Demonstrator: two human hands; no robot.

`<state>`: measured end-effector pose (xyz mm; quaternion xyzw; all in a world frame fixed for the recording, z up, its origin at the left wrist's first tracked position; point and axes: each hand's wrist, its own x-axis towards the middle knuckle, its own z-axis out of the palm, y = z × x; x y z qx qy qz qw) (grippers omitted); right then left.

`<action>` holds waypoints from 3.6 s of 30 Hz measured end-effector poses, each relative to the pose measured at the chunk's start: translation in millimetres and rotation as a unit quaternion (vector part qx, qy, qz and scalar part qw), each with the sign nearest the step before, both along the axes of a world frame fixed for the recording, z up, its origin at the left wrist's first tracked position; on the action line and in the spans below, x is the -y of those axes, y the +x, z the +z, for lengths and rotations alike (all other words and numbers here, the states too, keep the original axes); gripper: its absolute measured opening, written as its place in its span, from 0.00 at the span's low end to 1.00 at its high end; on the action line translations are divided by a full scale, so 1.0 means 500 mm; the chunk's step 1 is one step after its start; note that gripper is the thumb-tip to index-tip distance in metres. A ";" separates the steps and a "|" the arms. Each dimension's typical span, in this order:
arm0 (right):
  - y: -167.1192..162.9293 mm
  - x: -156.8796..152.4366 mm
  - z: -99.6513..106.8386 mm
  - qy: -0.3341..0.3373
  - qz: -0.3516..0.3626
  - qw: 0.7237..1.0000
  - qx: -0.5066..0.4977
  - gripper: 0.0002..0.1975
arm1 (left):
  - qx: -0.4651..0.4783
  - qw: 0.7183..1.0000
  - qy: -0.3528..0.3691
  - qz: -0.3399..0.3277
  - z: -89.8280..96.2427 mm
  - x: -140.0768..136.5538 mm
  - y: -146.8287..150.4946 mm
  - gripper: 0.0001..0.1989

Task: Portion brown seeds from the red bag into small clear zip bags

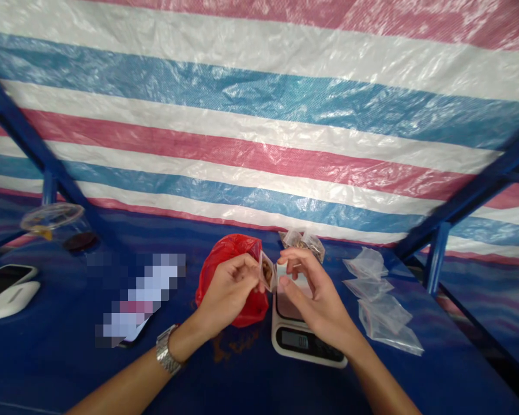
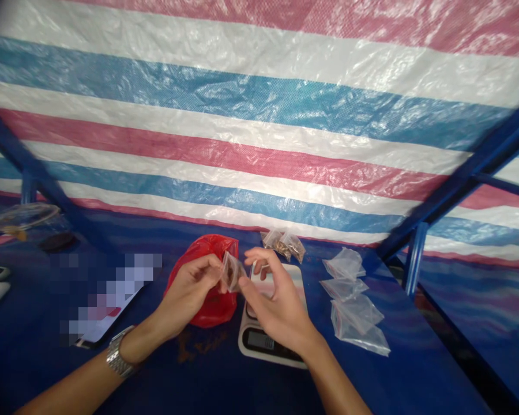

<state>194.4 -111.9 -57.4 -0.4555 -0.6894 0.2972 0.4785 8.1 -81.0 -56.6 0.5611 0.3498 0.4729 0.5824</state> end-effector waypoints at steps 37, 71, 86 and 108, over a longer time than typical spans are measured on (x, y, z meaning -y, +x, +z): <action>-0.006 -0.033 -0.056 0.131 -0.085 0.965 0.212 0.18 | -0.440 0.814 0.379 -0.020 -0.038 -0.065 -0.060 0.25; -0.021 -0.013 -0.017 -0.066 0.046 0.997 -0.013 0.21 | -0.234 0.928 0.289 0.034 -0.041 -0.035 -0.032 0.18; -0.026 -0.018 -0.035 -0.005 -0.073 0.994 -0.079 0.12 | -0.167 0.963 0.212 0.033 -0.039 -0.022 -0.025 0.17; -0.032 -0.015 -0.024 -0.001 -0.119 0.993 0.001 0.14 | -0.039 0.996 0.075 -0.021 -0.042 -0.027 -0.006 0.13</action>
